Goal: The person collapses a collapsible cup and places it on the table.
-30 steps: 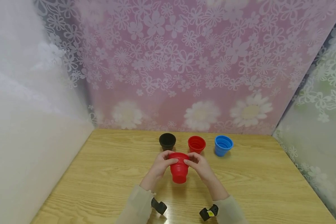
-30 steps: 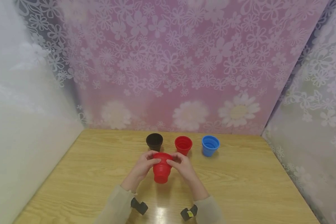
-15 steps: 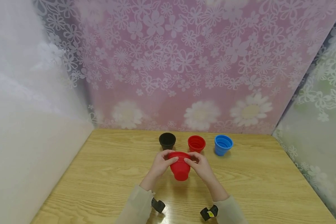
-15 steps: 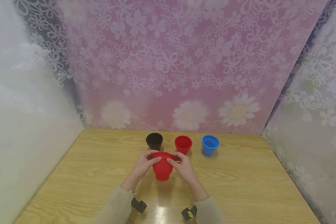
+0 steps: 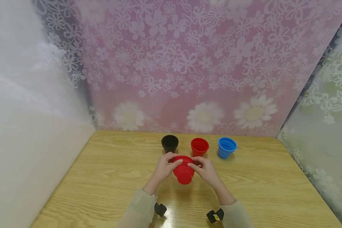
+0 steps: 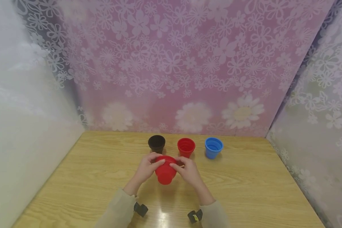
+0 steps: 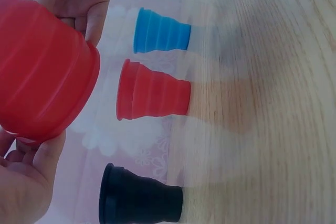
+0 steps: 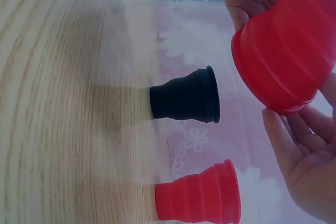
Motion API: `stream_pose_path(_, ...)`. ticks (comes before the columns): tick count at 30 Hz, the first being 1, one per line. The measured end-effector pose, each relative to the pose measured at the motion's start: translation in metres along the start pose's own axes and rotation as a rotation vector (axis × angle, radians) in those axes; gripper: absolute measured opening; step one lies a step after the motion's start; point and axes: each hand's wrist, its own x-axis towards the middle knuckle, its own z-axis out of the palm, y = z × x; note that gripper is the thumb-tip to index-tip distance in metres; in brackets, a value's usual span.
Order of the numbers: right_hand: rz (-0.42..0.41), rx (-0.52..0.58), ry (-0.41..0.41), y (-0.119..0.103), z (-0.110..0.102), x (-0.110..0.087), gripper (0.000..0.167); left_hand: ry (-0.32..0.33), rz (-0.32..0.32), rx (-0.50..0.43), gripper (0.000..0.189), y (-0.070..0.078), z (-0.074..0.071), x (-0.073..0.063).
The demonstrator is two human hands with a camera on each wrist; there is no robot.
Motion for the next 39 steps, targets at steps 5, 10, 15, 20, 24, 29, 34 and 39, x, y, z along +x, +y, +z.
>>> stream_pose_path(5,-0.019,-0.024,0.049,0.002,0.0,-0.001,0.023,0.029,-0.01,0.0,0.018,-0.001,0.004,0.001)
stream_pose_path(10,-0.052,-0.059,0.097,0.003,0.003,0.0,0.021,0.038,-0.046,-0.023,0.019,-0.002,0.005,0.002)
stream_pose_path(15,-0.09,-0.101,0.127,0.003,0.005,0.002,0.02,0.055,-0.119,-0.095,0.024,-0.018,0.008,0.006)
stream_pose_path(20,-0.085,-0.087,0.174,0.001,0.004,0.003,0.017,0.046,-0.21,-0.329,0.031,-0.022,0.005,0.005)
stream_pose_path(24,-0.105,-0.076,0.226,0.001,0.003,0.005,0.015,0.026,-0.243,-0.477,0.033,-0.009,-0.001,0.001)
stream_pose_path(29,-0.116,-0.057,0.239,0.002,0.002,0.006,0.014,0.023,-0.235,-0.48,0.033,-0.003,-0.002,0.0)
stream_pose_path(34,-0.093,-0.043,0.235,0.004,0.002,0.006,0.014,0.051,-0.232,-0.438,0.032,-0.001,0.0,0.001)
stream_pose_path(39,-0.052,-0.015,0.233,0.003,0.002,0.005,0.013,0.087,-0.159,-0.313,0.027,0.0,0.005,0.001)
